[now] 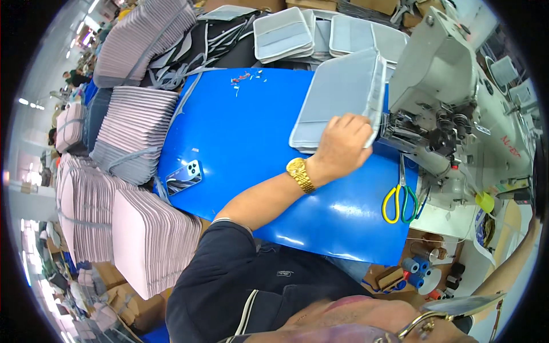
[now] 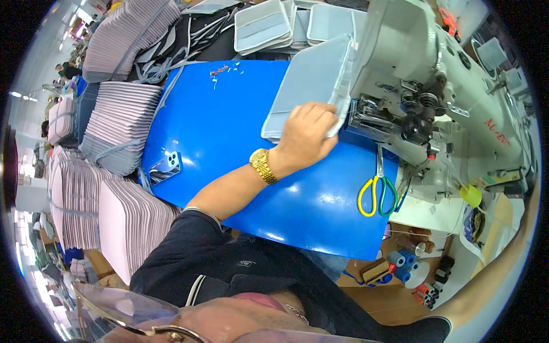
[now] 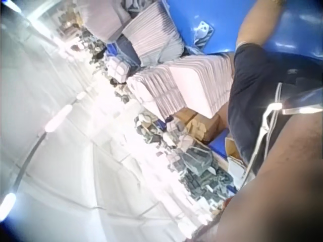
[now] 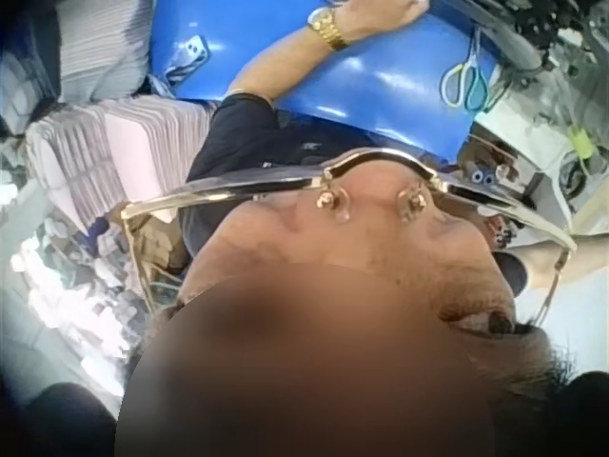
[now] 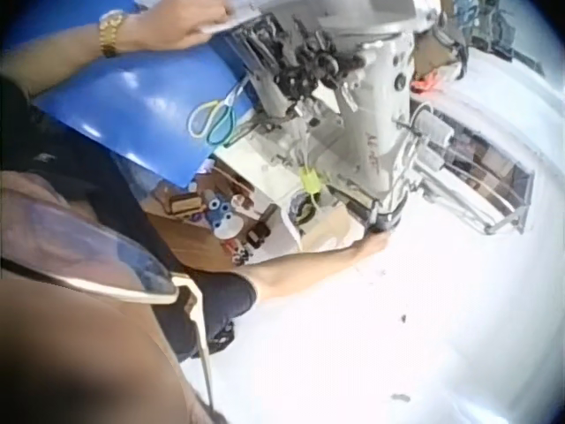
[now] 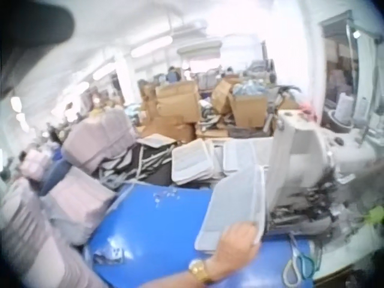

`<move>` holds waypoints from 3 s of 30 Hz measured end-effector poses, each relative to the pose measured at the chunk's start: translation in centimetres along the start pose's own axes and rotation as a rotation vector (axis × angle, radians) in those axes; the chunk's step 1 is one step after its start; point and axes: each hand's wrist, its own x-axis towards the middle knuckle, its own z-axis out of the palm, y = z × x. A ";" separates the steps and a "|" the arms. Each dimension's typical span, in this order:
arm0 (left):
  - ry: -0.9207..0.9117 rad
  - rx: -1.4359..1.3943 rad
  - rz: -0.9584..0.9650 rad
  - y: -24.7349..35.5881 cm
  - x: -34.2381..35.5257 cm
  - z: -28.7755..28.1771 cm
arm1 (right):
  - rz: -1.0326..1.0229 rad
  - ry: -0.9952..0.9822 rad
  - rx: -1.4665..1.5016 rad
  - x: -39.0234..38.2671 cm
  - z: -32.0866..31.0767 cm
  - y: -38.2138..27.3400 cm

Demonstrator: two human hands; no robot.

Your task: Assembling and sewing small leather pouches using an industrial sewing machine.

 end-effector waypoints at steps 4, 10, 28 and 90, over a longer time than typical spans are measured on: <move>-0.086 0.096 -0.062 -0.5 -0.3 0.5 | -0.098 0.202 -0.073 -0.9 1.6 0.6; -0.079 0.173 -0.120 -4.0 -2.0 3.8 | -0.037 0.093 0.103 3.1 0.2 2.8; 0.095 0.228 -0.148 -4.7 -11.7 -12.5 | 0.151 -0.155 0.263 -36.8 24.0 -3.5; 0.596 -1.044 -0.938 -7.9 -6.8 -17.9 | 0.271 -0.371 0.452 -45.1 32.2 -3.5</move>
